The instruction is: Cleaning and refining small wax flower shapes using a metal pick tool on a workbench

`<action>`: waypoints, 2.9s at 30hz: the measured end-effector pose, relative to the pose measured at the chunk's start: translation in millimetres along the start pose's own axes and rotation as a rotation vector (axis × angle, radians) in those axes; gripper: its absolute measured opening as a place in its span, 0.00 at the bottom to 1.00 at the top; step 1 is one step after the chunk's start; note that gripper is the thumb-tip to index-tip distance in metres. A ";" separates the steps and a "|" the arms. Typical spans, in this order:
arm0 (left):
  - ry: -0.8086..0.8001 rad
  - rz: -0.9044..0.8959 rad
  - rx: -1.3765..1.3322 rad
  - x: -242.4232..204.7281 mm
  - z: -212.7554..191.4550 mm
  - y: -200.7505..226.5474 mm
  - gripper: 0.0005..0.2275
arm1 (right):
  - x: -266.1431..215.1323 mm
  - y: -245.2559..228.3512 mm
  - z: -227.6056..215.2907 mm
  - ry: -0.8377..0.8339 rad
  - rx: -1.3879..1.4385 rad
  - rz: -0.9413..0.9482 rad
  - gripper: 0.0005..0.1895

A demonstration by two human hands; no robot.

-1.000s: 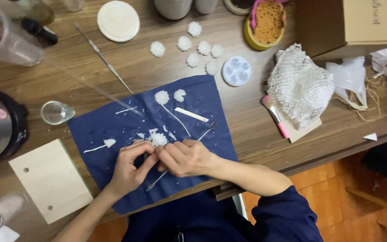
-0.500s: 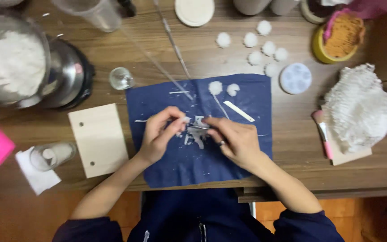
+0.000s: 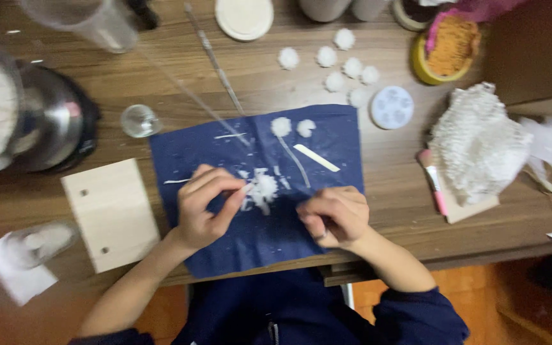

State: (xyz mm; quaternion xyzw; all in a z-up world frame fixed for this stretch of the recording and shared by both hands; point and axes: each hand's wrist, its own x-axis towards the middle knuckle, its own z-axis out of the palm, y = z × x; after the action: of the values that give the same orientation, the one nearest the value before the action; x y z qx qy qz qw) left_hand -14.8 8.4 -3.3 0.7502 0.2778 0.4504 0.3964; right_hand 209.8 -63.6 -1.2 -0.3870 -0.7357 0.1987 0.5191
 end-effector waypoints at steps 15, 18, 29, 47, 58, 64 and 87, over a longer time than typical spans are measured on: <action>0.049 0.040 -0.016 3.5 -1.3 5.9 0.02 | 26.3 -13.6 23.8 -0.125 -0.085 0.058 0.12; 0.035 0.032 -0.065 6.3 -1.4 12.0 0.02 | 16.8 -7.6 21.6 -0.075 -0.056 0.163 0.11; 0.006 0.041 -0.118 2.2 4.2 10.2 0.03 | 25.7 -13.9 25.1 -0.151 0.134 0.261 0.13; -0.009 0.231 0.032 0.7 9.5 9.9 0.05 | 35.6 -18.3 19.4 -0.222 0.316 0.363 0.08; 0.182 0.517 0.540 -9.8 12.0 9.6 0.01 | 40.2 -22.4 25.5 -0.181 0.303 0.438 0.07; 0.205 0.557 0.686 -10.5 14.4 8.2 0.02 | 37.0 -24.1 26.7 -0.186 0.257 0.498 0.09; -0.088 0.189 0.308 9.6 0.4 6.1 0.06 | 39.0 -20.6 14.9 -0.361 0.103 0.509 0.11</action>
State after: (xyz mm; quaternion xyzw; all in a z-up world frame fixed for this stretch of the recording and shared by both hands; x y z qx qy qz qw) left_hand -9.9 12.4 6.1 0.8439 0.2540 0.4044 0.2444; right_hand 182.4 -44.5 31.1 -0.4905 -0.6844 0.4247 0.3327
